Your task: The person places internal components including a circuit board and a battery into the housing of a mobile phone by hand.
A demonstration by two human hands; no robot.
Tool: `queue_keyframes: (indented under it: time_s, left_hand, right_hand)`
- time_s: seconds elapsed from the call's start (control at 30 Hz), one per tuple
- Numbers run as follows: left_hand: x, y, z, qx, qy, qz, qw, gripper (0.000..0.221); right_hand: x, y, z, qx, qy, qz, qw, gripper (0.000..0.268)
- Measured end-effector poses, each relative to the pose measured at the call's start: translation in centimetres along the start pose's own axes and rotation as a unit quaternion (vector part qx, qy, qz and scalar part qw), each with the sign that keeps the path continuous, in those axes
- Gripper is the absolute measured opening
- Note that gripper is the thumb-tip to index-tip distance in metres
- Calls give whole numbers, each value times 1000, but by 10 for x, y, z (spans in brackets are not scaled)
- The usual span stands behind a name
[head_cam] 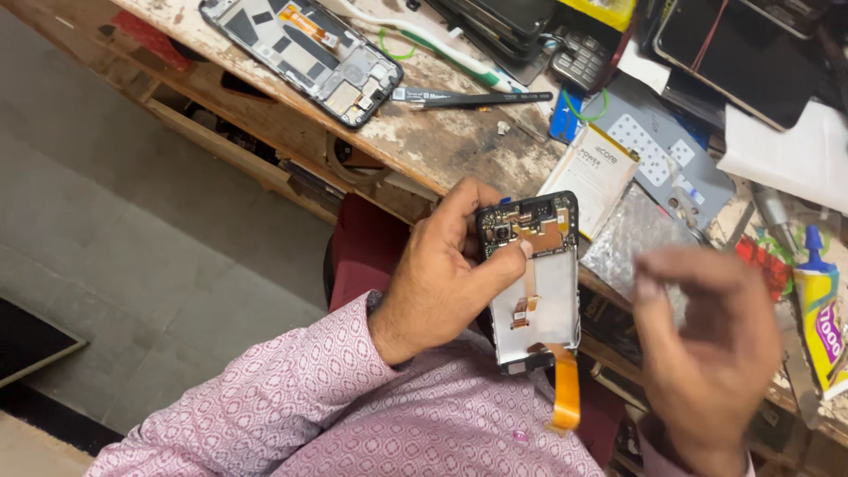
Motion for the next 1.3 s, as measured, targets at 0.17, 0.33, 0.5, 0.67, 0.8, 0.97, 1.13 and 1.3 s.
queue_keyframes:
  time_s: [0.17, 0.33, 0.5, 0.67, 0.8, 0.97, 1.13, 1.3]
  left_hand:
    - [-16, -6, -5, 19, 89, 17, 996, 22]
    - [-23, -11, 5, 17, 136, 21, 990, 21]
    - [-25, -7, 13, 19, 135, 10, 991, 22]
    - [-24, 1, 13, 39, 81, -4, 996, 22]
    - [-21, 1, 14, 38, 50, 0, 998, 22]
    - [-20, 2, 13, 47, 10, -3, 999, 24]
    - [-22, 3, 13, 50, -2, 8, 999, 25]
    - [-23, 4, 12, 51, -12, 10, 999, 24]
  right_hand:
    - [10, 32, -15, -97, 113, -40, 988, 26]
    - [-9, 27, 6, -59, 189, -135, 971, 31]
    - [-15, 12, 25, -8, 213, -143, 966, 27]
    - [-18, 10, 36, 8, 250, -156, 956, 25]
    - [-21, 10, 42, -4, 281, -168, 945, 26]
    - [-22, 10, 47, -19, 331, -177, 927, 31]
    - [-20, 10, 46, -37, 345, -165, 923, 35]
    - [-21, 13, 47, -34, 344, -169, 923, 35]
Point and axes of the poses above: each hand's wrist, its own y-axis away from the middle knuckle, its own z-axis out of the palm, x = y × z, the point moved 4 cm from there along -y, towards the middle knuckle, and after that the axes turned 1 degree about y, right-handed, at the moved point
